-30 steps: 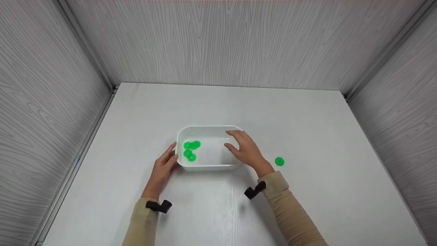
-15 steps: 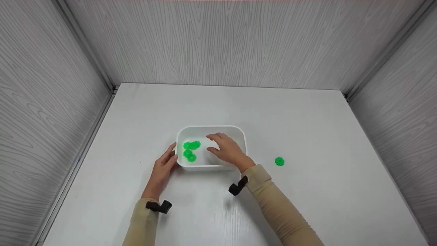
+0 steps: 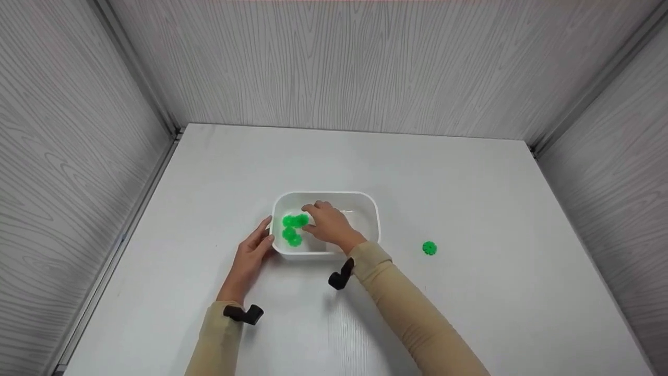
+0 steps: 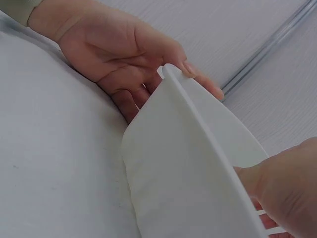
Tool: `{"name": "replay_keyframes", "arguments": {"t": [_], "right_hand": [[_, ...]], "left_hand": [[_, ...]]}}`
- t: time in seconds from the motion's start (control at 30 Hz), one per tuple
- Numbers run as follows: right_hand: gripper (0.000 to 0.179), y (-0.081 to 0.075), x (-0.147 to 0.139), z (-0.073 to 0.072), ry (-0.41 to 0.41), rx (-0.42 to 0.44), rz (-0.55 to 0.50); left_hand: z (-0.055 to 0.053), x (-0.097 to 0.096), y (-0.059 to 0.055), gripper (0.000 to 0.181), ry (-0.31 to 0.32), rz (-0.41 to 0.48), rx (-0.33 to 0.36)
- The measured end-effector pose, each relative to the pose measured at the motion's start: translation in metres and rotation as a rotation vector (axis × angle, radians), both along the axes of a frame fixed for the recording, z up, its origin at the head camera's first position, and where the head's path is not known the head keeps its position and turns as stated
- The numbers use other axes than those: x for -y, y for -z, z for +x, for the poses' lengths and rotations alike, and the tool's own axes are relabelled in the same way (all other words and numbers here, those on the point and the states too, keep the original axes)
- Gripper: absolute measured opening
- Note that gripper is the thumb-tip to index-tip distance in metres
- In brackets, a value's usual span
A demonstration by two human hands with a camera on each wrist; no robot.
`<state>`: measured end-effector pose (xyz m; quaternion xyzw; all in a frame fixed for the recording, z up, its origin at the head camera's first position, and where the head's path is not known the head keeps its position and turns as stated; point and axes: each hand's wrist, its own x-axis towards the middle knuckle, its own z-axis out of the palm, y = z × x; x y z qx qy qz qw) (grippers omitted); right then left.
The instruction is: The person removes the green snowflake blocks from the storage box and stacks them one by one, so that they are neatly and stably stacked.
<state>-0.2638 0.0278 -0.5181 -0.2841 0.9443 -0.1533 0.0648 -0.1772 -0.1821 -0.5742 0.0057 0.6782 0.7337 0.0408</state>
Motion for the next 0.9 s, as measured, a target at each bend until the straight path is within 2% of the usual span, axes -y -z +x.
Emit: {"name": "replay_keyframes", "arguments": {"t": [0.13,0.27,0.37,0.6,0.9], "right_hand": [[0.046,0.006,0.007,-0.004,0.020,0.023,0.058],[0.043,0.011,0.012,-0.008,0.036,0.058,0.067],[0.043,0.013,0.016,-0.010,0.036,0.059,0.068],[0.039,0.016,0.023,-0.009,0.056,0.010,0.128],[0.035,0.018,0.029,-0.011,0.065,-0.006,0.155]], "left_hand": [[0.003,0.000,-0.010,0.050,0.012,0.021,0.028],[0.006,-0.002,-0.020,0.050,0.013,0.003,0.036],[0.007,-0.003,-0.024,0.050,0.014,-0.011,0.033],[-0.001,0.000,0.000,0.050,0.000,-0.015,0.006],[0.001,0.002,0.001,0.052,-0.005,-0.036,-0.012]]}}
